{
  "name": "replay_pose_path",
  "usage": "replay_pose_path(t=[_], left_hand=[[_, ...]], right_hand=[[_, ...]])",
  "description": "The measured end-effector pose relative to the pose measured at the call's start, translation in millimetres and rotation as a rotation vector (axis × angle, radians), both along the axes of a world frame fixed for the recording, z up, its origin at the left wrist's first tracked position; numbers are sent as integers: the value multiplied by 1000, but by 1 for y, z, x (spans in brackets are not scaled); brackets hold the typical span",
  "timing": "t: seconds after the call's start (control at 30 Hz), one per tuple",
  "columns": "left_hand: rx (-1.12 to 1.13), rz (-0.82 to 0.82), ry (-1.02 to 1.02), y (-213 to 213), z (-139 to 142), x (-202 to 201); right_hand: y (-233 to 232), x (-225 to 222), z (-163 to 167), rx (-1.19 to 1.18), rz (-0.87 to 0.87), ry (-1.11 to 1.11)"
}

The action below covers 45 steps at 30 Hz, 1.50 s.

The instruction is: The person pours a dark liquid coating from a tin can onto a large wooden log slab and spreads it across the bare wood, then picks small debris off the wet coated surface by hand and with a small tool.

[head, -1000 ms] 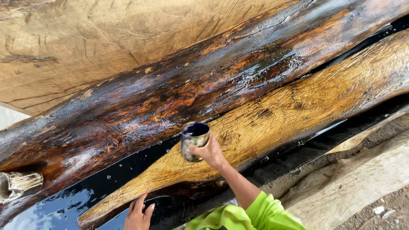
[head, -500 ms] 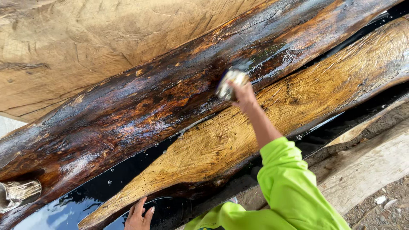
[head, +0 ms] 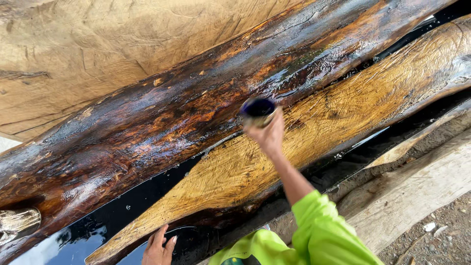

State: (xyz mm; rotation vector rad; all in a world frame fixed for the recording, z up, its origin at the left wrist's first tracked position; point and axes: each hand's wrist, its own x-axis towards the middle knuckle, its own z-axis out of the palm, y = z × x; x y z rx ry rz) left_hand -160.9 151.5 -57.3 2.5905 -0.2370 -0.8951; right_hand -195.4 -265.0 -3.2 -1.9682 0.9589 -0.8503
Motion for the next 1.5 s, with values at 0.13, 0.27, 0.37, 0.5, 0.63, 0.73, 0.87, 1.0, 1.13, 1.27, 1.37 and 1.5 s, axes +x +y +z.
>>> replay_pose_path(t=[0.13,0.27,0.37,0.5,0.63,0.73,0.87,1.0,1.13,1.27,1.37,1.5], left_hand=[[-8,-3,3,12,-5,5],[77,-63,-64,21,-6,12],[94,-61,-74,26,-6,14],[67,-27,-57,20,-4,14],[61,-122,-89,0,-4,15],[75,-125,-9,-13,-2,17],[83,-249,35,-24,-4,20],[101,-257,46,-24,-8,21],[78,-270,47,-18,-2,16],[-224,-25,-116,-16,26,7],[-440,15,-192,2,45,12],[-439,-323,-368,51,46,26]], right_hand=[[109,-1,-31,754,406,-249],[189,-2,-48,1089,567,113],[201,8,-56,1343,418,232],[163,7,-61,1625,86,32],[65,-31,-57,1571,-127,-284],[-27,-68,-41,1465,-228,-532],[-104,-99,-15,1375,-458,-608],[-106,-94,-8,1338,-448,-629],[-37,-60,-31,1255,-99,-395],[95,-28,-60,946,310,-125],[184,-11,-64,488,728,5],[273,6,-54,371,912,489]])
